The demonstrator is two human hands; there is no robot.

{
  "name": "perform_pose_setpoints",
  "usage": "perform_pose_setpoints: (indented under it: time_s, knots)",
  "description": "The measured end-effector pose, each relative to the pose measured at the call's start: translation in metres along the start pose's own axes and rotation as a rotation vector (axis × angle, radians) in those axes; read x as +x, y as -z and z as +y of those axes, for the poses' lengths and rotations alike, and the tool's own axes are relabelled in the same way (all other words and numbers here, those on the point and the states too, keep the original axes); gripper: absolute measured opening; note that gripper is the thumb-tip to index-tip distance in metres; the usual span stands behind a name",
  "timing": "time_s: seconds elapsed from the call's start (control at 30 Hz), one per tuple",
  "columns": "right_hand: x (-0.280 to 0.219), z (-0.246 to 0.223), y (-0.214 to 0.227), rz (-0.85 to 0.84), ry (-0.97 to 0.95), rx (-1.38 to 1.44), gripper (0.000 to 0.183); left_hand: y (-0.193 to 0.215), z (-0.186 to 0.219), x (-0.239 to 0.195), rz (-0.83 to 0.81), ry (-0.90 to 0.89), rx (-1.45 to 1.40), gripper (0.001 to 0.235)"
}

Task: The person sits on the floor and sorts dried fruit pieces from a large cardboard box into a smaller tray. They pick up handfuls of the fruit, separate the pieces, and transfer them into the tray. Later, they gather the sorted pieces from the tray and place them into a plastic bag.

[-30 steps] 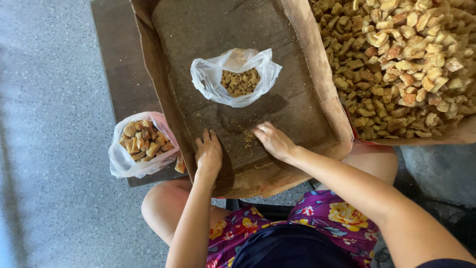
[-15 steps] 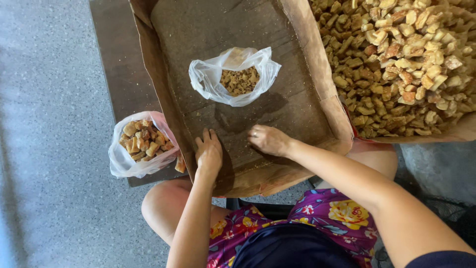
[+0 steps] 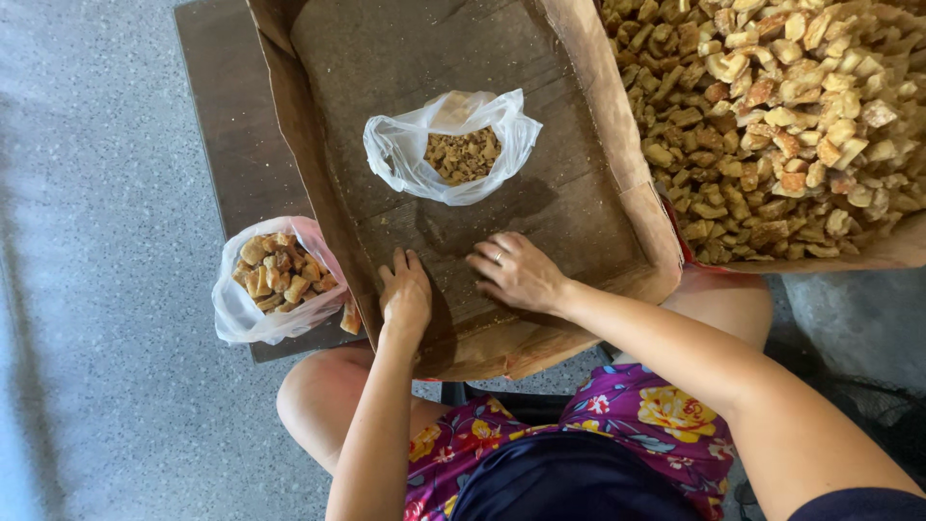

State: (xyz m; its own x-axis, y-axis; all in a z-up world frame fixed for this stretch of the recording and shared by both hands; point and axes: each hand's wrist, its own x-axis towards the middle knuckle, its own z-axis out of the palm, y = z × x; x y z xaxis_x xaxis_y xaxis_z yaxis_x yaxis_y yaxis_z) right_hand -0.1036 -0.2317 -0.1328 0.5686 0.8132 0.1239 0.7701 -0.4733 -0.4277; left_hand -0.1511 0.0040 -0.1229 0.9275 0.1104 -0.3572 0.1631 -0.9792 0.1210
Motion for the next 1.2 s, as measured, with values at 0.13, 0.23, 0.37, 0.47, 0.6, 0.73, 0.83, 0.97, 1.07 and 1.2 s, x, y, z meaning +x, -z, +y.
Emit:
perform_pose_setpoints:
  time_s: [0.13,0.23,0.37,0.47,0.6,0.73,0.83,0.97,1.07,1.2]
  knots:
    - [-0.005,0.004,-0.005,-0.003,0.179,-0.16,0.035,0.0,0.003,0.003,-0.002,0.003,0.013,0.071]
    - [-0.017,0.019,-0.013,-0.106,0.15,-0.233,0.034,0.002,0.001,-0.001,-0.003,0.007,-0.012,0.069]
    - [-0.016,0.014,0.006,-0.098,0.04,-0.256,0.048,0.007,0.002,-0.001,-0.05,0.022,-0.026,0.073]
    - [-0.015,0.004,0.016,-0.156,-0.021,-0.256,0.055,0.004,0.0,0.001,-0.034,0.011,-0.038,0.066]
    - [-0.019,0.004,0.008,-0.187,-0.044,-0.176,0.044,0.007,0.0,-0.001,-0.016,0.007,-0.056,0.071]
    - [-0.028,0.008,-0.001,-0.118,0.013,-0.14,0.032,0.043,-0.006,0.001,0.136,-0.064,-0.351,0.075]
    - [-0.03,0.01,-0.01,-0.148,0.023,-0.158,0.025,0.092,0.001,0.018,0.488,-0.065,-0.527,0.057]
    - [-0.027,0.015,-0.017,-0.117,0.066,-0.2,0.023,0.142,0.011,0.074,0.513,-0.154,-0.659,0.034]
    - [-0.023,0.015,-0.006,-0.146,-0.255,0.184,0.021,0.147,0.023,0.111,0.183,-0.032,-0.648,0.031]
    - [-0.005,0.036,0.046,-0.042,-0.752,0.772,0.026,0.128,0.034,0.129,0.202,-0.108,-0.705,0.059]
